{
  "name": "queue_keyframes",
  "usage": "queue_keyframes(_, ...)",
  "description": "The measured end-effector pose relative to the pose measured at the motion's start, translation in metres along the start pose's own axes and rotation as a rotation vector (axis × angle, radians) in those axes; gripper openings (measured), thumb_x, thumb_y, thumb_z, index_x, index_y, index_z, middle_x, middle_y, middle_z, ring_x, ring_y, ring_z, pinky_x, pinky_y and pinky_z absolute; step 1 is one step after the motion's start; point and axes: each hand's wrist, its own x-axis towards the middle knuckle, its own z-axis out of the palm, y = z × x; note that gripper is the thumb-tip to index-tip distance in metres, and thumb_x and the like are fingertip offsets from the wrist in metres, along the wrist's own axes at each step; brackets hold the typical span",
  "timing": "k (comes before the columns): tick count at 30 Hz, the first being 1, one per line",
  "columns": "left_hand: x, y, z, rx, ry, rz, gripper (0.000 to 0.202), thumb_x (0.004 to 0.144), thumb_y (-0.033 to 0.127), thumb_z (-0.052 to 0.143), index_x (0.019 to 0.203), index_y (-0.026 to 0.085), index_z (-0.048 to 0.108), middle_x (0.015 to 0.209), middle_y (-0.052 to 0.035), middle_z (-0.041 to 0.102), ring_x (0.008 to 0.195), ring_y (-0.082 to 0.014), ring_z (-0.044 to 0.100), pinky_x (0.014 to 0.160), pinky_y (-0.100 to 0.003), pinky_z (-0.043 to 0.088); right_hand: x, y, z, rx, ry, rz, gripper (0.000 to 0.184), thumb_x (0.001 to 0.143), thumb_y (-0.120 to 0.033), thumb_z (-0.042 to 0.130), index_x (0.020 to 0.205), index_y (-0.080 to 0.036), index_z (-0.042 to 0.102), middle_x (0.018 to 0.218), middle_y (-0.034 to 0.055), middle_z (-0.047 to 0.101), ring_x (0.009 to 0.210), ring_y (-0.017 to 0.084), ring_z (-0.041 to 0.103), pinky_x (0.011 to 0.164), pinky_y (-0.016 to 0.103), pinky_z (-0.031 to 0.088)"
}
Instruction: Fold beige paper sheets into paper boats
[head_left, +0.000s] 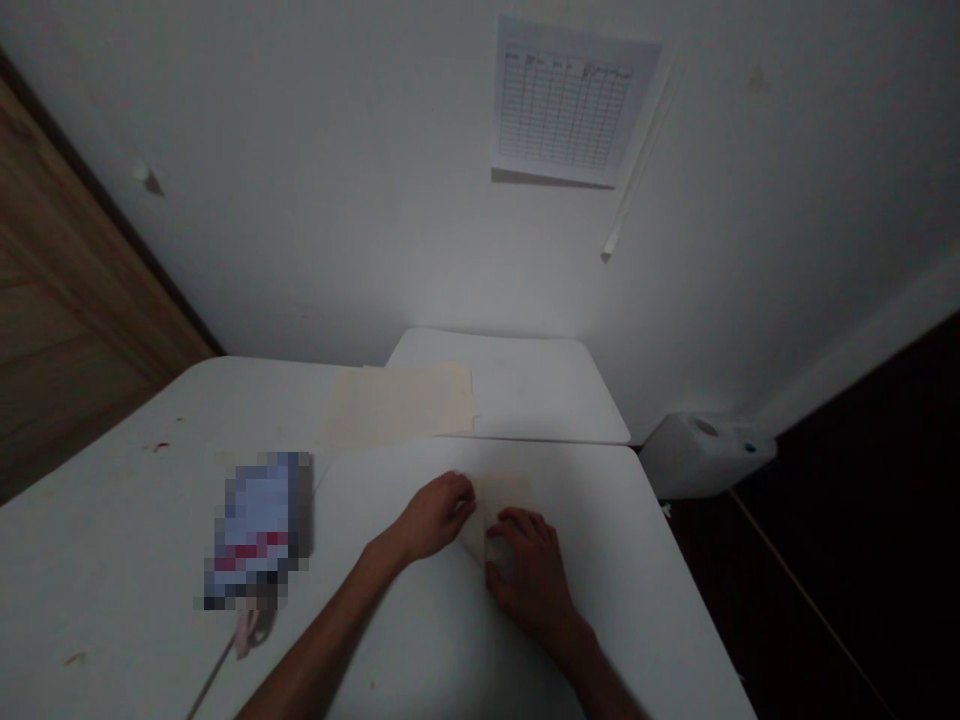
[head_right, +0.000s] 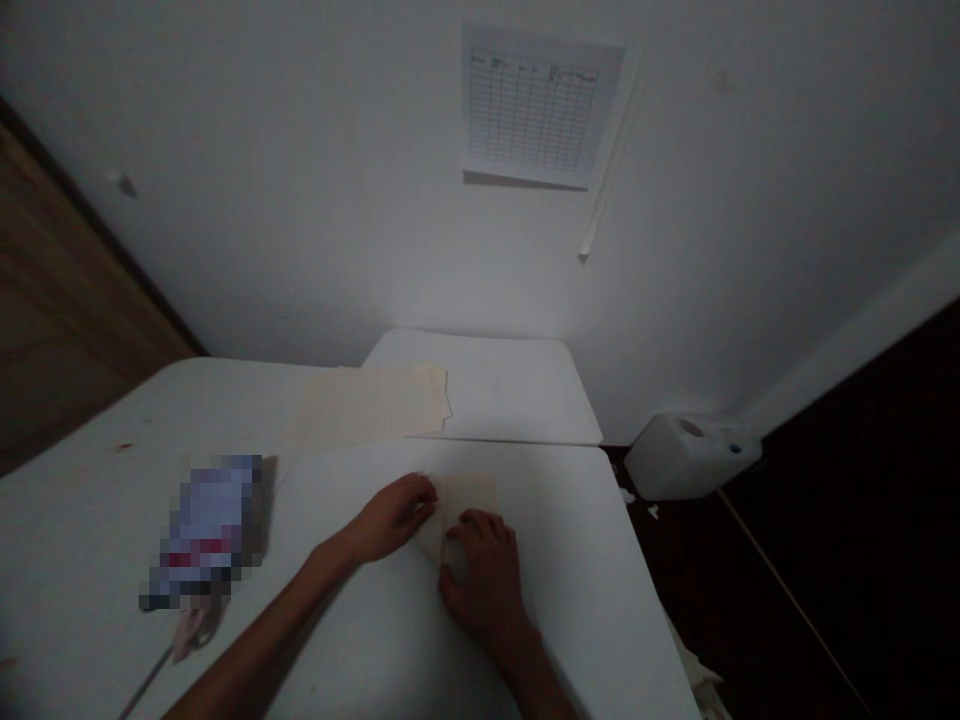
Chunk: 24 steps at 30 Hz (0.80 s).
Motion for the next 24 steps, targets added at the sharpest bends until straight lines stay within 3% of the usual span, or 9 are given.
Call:
queue_keyframes(15, -0.0016, 0.0005, 0.008, 0.105, 0.04, -0.042, 0.01, 0.084, 0.02, 0.055, 0.076, 0.019, 0.059, 0.08, -0.0053, 0.059, 0.084, -0.0228, 0.055, 0.078, -0.036, 0.042, 0.0004, -0.0011, -0.0016, 0.005, -0.015, -0.014, 0.036, 0.069, -0.02, 0.062, 0.104, -0.027, 0.061, 0.119, 0.0047, 0.057, 0.112, 0.026, 0.047, 0.096, 0.039, 0.035)
queue_keyframes(24, -0.0003, -0.0013, 0.0046, 0.042, -0.009, -0.061, 0.012, 0.088, 0.025, 0.053, 0.08, 0.019, 0.06, 0.079, -0.003, 0.063, 0.077, -0.0189, 0.058, 0.072, -0.03, 0.043, 0.0018, -0.0034, -0.007, -0.039, -0.078, -0.007, 0.035, 0.072, -0.024, 0.063, 0.106, -0.026, 0.061, 0.121, 0.0055, 0.055, 0.113, 0.026, 0.046, 0.096, 0.04, 0.035)
